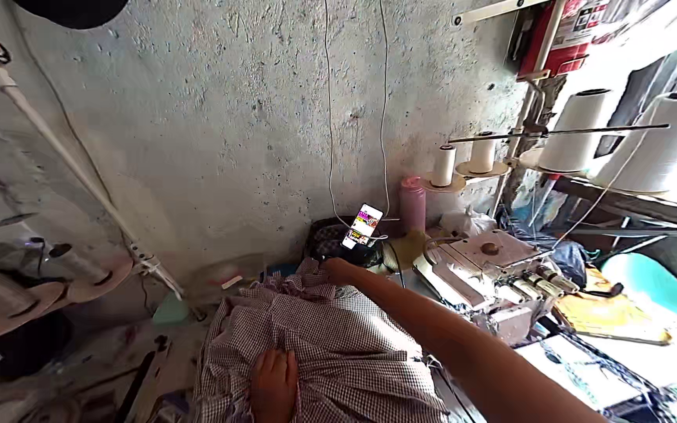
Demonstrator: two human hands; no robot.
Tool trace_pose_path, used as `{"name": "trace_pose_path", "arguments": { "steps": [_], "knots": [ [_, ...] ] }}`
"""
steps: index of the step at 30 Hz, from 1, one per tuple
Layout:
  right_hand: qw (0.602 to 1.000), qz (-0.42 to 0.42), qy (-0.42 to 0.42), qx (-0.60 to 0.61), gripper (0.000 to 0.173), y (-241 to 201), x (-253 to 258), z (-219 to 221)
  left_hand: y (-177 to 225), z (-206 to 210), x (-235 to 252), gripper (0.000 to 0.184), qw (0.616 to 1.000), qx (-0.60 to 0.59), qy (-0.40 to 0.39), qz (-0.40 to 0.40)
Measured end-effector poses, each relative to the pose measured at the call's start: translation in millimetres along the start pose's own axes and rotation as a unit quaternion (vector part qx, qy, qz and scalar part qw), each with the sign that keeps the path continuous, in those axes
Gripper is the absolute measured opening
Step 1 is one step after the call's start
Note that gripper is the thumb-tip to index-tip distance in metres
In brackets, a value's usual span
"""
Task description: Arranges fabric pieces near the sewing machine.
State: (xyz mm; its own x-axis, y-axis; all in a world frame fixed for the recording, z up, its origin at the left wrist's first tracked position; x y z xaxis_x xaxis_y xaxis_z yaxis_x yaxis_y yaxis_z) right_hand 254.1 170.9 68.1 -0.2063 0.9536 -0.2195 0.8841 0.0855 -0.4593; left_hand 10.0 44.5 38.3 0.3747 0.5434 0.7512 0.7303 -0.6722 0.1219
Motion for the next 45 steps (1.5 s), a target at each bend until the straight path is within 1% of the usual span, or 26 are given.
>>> {"name": "trace_pose_path", "arguments": {
  "steps": [2,5,8,12,14,17,19,20,22,25,27,28,29,31,34,36,37,39,41,43,45],
  "knots": [
    [0.996,0.049,-0.040,-0.063,0.036,1.2,2.7,-2.6,-0.1,-1.6,1.0,0.048,1.000,0.008,0.021,0.013],
    [0.983,0.135,-0.089,-0.090,0.038,-1.9,-9.5,-5.6,-0.5,-2.4,1.2,0.049,0.999,0.012,0.026,0.019],
    [0.969,0.173,-0.125,-0.124,0.040,-10.8,-20.1,-6.4,0.6,-4.1,1.9,0.049,0.999,0.013,0.030,0.021],
    [0.962,0.208,-0.097,-0.145,0.040,-13.3,-13.2,-18.5,0.0,-4.7,-0.4,0.048,0.999,0.014,0.035,0.020],
    [0.971,0.206,-0.057,-0.108,0.041,-6.7,-2.2,-21.1,1.7,-7.6,-4.0,0.049,0.999,0.017,0.031,0.010],
    [0.979,0.201,0.006,-0.019,0.042,-9.9,15.0,-36.1,2.9,-8.2,1.7,0.049,0.999,0.012,0.033,0.004],
    [0.984,0.171,0.036,0.023,0.042,-18.7,34.9,-32.3,2.3,-8.0,-4.8,0.048,0.999,0.008,0.037,-0.002],
    [0.988,0.137,0.055,0.040,0.043,-29.9,46.3,-34.2,1.7,-7.3,-6.1,0.048,0.999,0.007,0.041,-0.006],
    [0.990,0.051,0.093,0.088,0.048,-77.6,54.3,-43.9,-0.4,-5.4,-5.5,0.050,0.999,0.010,0.051,-0.015],
    [0.982,-0.060,0.118,0.135,0.045,-174.6,33.4,-48.2,-3.3,-1.5,0.0,0.047,0.997,0.035,0.044,-0.060],
    [0.974,-0.119,0.120,0.149,0.042,-214.5,4.5,-48.1,-6.3,1.4,9.5,0.044,0.992,0.054,0.037,-0.108],
    [0.970,-0.137,0.123,0.162,0.040,-221.7,-12.5,-45.9,-8.5,3.5,13.5,0.044,0.989,0.060,0.036,-0.131],
    [0.963,-0.150,0.129,0.184,0.037,-220.4,-28.2,-40.5,-11.0,5.5,18.1,0.045,0.986,0.061,0.037,-0.151],
    [0.945,-0.156,0.142,0.251,0.036,-199.3,-55.4,-15.1,-13.7,9.4,25.3,0.045,0.982,0.048,0.025,-0.181],
    [0.910,-0.117,0.161,0.363,0.041,-154.8,-80.5,58.5,-17.9,6.0,33.9,0.039,0.969,-0.009,-0.041,-0.243],
    [0.889,-0.108,0.182,0.407,0.037,-134.2,-89.3,104.6,-24.4,4.6,33.0,0.039,0.965,-0.033,-0.039,-0.256],
    [0.879,-0.110,0.203,0.417,0.035,-127.2,-92.2,119.2,-25.6,4.3,30.4,0.039,0.968,-0.044,-0.025,-0.247],
    [0.871,-0.120,0.220,0.423,0.035,-120.4,-94.6,129.5,-23.9,-0.8,28.1,0.038,0.973,-0.069,0.008,-0.218],
    [0.882,-0.135,0.204,0.403,0.036,-118.9,-92.5,127.4,-19.3,-11.3,33.0,0.034,0.978,-0.099,0.020,-0.181],
    [0.902,-0.148,0.177,0.366,0.036,-120.6,-92.6,125.1,-9.9,-22.2,43.3,0.033,0.988,-0.090,-0.005,-0.126],
    [0.906,-0.159,0.159,0.359,0.035,-119.5,-95.6,123.7,-2.6,-26.0,53.8,0.035,0.995,-0.055,-0.048,-0.073]
  ]
}}
Point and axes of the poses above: each hand's wrist, its own x-axis towards the middle knuckle, its own z-axis out of the palm, y = z × x, the point moved 6 cm from there along x, towards the middle knuckle, and after that the axes turned 5 degrees about -y, right-handed, at the moved point
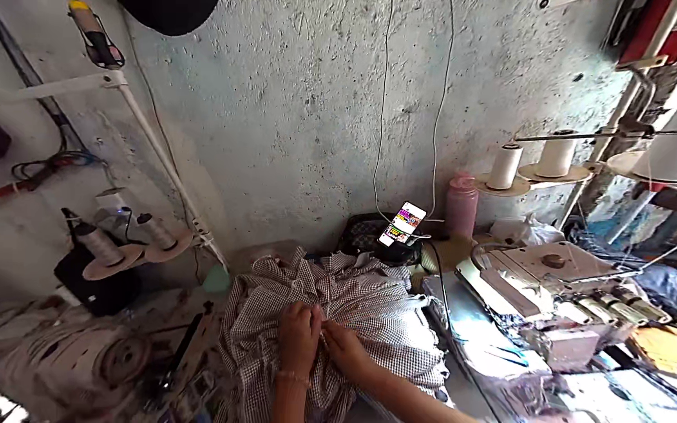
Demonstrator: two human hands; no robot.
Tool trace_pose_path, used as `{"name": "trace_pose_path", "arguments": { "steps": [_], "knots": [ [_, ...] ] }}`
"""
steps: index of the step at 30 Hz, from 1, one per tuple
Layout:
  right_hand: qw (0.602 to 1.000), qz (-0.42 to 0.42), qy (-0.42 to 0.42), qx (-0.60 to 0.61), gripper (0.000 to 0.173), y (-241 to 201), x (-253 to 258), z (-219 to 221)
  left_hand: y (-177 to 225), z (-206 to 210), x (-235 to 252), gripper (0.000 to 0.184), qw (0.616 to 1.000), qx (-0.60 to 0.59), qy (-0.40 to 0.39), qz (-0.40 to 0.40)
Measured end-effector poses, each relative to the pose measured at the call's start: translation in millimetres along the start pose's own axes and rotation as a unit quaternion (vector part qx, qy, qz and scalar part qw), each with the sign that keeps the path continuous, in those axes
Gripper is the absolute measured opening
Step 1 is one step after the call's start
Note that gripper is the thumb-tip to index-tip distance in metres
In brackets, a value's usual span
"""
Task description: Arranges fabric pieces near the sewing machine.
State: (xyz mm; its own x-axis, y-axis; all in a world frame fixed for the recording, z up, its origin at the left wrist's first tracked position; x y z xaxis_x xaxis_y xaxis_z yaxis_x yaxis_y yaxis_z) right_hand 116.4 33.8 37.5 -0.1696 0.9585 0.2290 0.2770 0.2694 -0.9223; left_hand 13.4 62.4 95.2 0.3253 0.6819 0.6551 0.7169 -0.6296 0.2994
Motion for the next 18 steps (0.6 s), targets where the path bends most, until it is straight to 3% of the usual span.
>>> {"name": "trace_pose_path", "arguments": {
  "steps": [4,7,10,13,16,18],
  "knots": [
    [0.995,-0.029,0.014,0.092,0.035,9.5,-3.6,-7.0,-1.9,2.7,8.5,0.035,0.991,-0.007,-0.128,-0.025],
    [0.997,-0.046,-0.013,0.057,0.033,11.3,-0.3,-3.4,-2.4,7.4,9.7,0.038,0.978,0.003,-0.196,-0.073],
    [0.998,-0.049,-0.028,-0.009,0.032,8.8,-0.1,1.3,-3.9,11.9,12.7,0.047,0.930,0.015,-0.325,-0.173],
    [0.995,-0.057,-0.032,-0.073,0.033,2.5,-6.5,5.3,-3.6,12.5,19.7,0.051,0.876,0.001,-0.403,-0.265],
    [0.987,-0.094,-0.014,-0.131,0.030,-1.4,-11.7,5.8,-7.2,19.2,22.6,0.042,0.853,-0.052,-0.414,-0.314],
    [0.983,-0.122,-0.009,-0.137,0.029,-2.0,-17.7,4.8,-8.5,19.5,19.9,0.034,0.854,-0.162,-0.354,-0.344]
  ]
}}
Point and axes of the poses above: each hand's wrist, its own x-axis towards the middle knuckle, its own z-axis out of the palm, y = z × x, the point moved 6 cm from there along x, towards the middle knuckle, and after that the axes turned 5 degrees about -y, right-handed, at the moved point
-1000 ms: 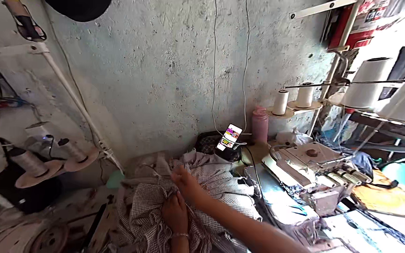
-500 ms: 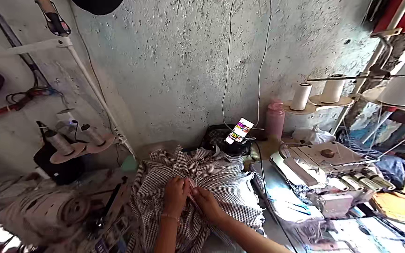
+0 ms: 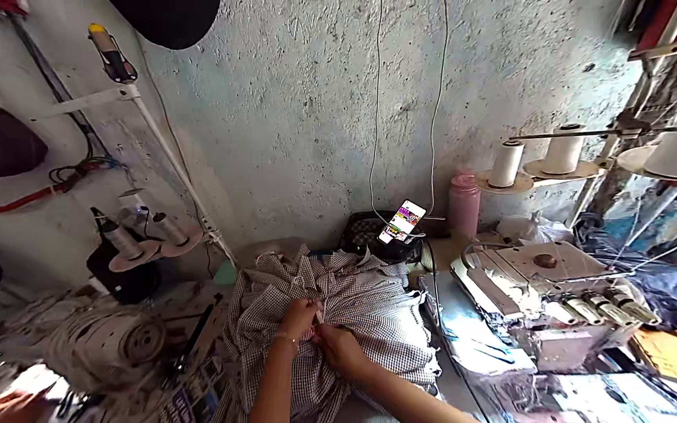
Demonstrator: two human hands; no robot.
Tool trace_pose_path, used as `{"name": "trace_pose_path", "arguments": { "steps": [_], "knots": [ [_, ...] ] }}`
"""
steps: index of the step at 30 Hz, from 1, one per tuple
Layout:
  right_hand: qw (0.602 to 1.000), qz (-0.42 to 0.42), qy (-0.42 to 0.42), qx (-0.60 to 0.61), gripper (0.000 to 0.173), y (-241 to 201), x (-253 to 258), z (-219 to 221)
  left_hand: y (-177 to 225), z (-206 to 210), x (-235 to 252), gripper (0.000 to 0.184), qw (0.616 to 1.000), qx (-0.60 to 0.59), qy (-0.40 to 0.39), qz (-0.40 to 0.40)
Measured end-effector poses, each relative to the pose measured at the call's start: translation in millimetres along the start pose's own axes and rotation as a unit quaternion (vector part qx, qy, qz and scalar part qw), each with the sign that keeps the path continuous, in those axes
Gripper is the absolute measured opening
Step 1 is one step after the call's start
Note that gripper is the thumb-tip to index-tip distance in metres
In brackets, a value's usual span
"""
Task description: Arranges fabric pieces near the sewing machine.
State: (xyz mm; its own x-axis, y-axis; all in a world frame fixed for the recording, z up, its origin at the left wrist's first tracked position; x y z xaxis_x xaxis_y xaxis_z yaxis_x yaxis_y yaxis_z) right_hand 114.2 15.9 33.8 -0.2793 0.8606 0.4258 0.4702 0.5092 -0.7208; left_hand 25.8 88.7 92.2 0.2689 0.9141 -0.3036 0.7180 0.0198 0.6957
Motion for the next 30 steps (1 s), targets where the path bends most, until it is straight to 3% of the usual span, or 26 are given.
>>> {"name": "trace_pose_path", "arguments": {
  "steps": [3,5,8,10,11,13,16,20,22,24,26,28,30],
  "knots": [
    [0.994,-0.062,0.086,0.039,0.022,-3.4,-17.3,-5.2,-16.6,0.9,-3.7,0.031,0.966,-0.252,0.051,0.017],
    [0.985,-0.046,0.137,0.092,0.023,-4.0,-22.2,-21.4,-27.5,6.4,-6.3,0.031,0.945,-0.322,0.064,0.009],
    [0.986,-0.056,0.138,0.079,0.023,-19.3,-15.4,-48.2,-27.3,22.8,-21.1,0.031,0.945,-0.288,0.142,0.057],
    [0.989,-0.105,0.104,0.026,0.020,-37.8,-3.6,-54.6,-23.2,39.6,-36.0,0.023,0.945,-0.198,0.225,0.129],
    [0.990,-0.118,0.079,0.006,0.020,-43.4,5.1,-54.5,-21.0,48.8,-43.9,0.030,0.943,-0.147,0.259,0.147],
    [0.997,-0.076,0.005,0.011,0.023,-33.6,25.0,-48.3,-25.0,61.8,-50.8,0.034,0.932,-0.102,0.305,0.165],
    [0.994,0.028,-0.079,0.066,0.028,12.0,46.5,-40.0,-38.1,74.9,-59.6,0.038,0.934,-0.082,0.301,0.172],
    [0.978,0.072,-0.191,-0.032,0.030,0.4,53.0,-35.4,-50.5,82.9,-55.1,0.034,0.929,-0.071,0.310,0.191],
    [0.981,0.091,-0.170,-0.012,0.028,-10.6,49.0,-38.4,-52.5,82.9,-54.5,0.032,0.925,-0.083,0.316,0.195],
    [0.984,0.108,-0.053,0.134,0.027,-8.7,34.8,-43.0,-54.0,83.8,-58.1,0.034,0.913,-0.119,0.342,0.187],
    [0.934,0.179,0.026,0.310,0.024,16.0,11.7,-34.9,-56.6,87.9,-60.4,0.038,0.895,-0.183,0.363,0.184],
    [0.909,0.222,0.038,0.352,0.024,37.0,-5.0,-26.5,-57.9,91.9,-60.3,0.040,0.872,-0.255,0.369,0.196],
    [0.931,0.210,-0.018,0.300,0.025,41.9,-7.5,-26.0,-57.6,94.7,-59.8,0.043,0.854,-0.317,0.361,0.200]
  ]
}}
Point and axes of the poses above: each hand's wrist, its own x-axis towards the middle knuckle, its own z-axis out of the palm, y = z × x, the point moved 6 cm from there along x, towards the middle knuckle, and after that the axes turned 5 degrees about -y, right-handed, at the moved point
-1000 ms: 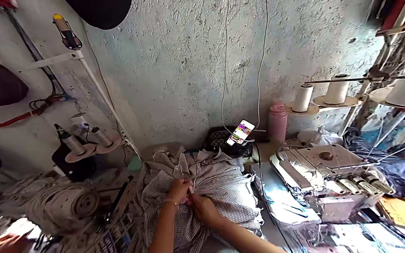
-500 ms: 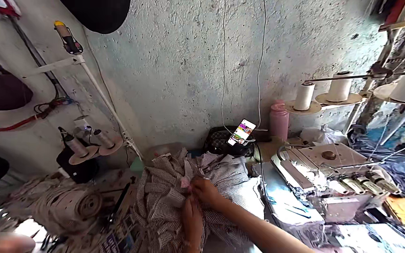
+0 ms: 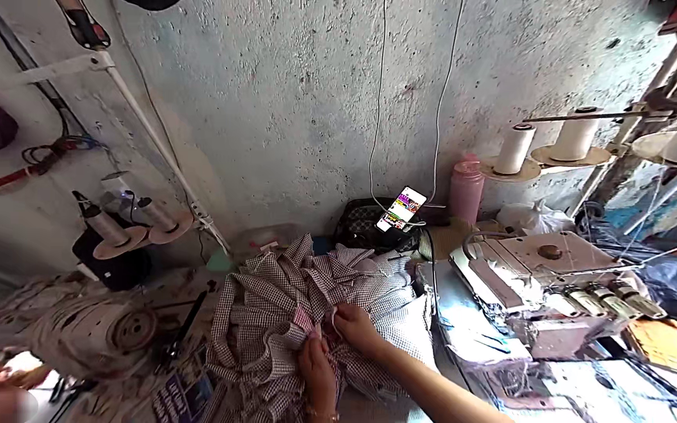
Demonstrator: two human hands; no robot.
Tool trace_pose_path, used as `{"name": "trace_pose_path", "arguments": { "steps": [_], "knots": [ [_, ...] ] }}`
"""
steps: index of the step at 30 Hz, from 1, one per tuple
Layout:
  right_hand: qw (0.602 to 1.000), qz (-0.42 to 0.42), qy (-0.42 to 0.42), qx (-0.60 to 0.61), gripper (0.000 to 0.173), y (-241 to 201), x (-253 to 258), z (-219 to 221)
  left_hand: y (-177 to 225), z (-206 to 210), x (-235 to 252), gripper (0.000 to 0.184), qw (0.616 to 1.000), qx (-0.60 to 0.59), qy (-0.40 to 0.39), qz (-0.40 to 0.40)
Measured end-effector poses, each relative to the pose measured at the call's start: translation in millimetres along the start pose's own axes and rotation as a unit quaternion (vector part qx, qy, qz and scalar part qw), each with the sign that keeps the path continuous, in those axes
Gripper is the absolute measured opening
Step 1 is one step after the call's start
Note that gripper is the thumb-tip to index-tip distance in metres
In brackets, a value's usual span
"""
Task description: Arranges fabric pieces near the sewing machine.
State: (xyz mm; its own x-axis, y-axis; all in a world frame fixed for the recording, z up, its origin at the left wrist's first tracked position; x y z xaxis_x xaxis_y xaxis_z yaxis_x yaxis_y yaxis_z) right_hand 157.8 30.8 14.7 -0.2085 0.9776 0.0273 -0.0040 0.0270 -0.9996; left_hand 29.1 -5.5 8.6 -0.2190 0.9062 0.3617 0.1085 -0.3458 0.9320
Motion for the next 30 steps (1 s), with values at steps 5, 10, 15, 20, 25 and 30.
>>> {"name": "trace_pose_path", "arguments": {
  "steps": [5,10,15,20,25,30],
  "knots": [
    [0.980,-0.005,-0.107,-0.169,0.025,-14.7,13.4,8.1,6.8,5.0,4.6,0.042,0.975,-0.077,-0.084,-0.189],
    [0.975,0.078,-0.188,-0.084,0.020,-17.4,16.7,11.4,4.6,4.8,19.7,0.037,0.882,-0.137,-0.225,-0.390],
    [0.995,0.094,-0.014,0.039,0.024,-9.8,1.0,-1.3,2.7,0.8,26.9,0.042,0.869,-0.139,-0.224,-0.419],
    [0.989,0.032,0.114,0.092,0.027,-10.8,-25.0,-11.8,7.2,4.5,22.2,0.045,0.889,-0.123,-0.217,-0.384],
    [0.997,0.034,0.005,-0.068,0.035,-12.0,-22.1,-9.1,8.8,4.8,20.3,0.045,0.893,-0.119,-0.221,-0.373],
    [0.985,0.051,-0.100,-0.132,0.037,-25.0,2.4,10.8,4.5,3.6,21.1,0.042,0.905,-0.121,-0.213,-0.347]
  ]
}}
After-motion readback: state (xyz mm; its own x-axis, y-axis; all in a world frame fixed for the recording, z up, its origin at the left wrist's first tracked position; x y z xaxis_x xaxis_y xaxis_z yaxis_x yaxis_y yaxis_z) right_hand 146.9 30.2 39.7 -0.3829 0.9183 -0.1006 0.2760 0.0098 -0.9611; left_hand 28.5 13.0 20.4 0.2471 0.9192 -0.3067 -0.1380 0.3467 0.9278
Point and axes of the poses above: each hand's wrist, its own x-axis towards the middle knuckle, its own z-axis out of the palm, y = z × x, the point moved 6 cm from there along x, towards the middle knuckle, and after that the axes turned 5 degrees about -y, right-handed, at the moved point
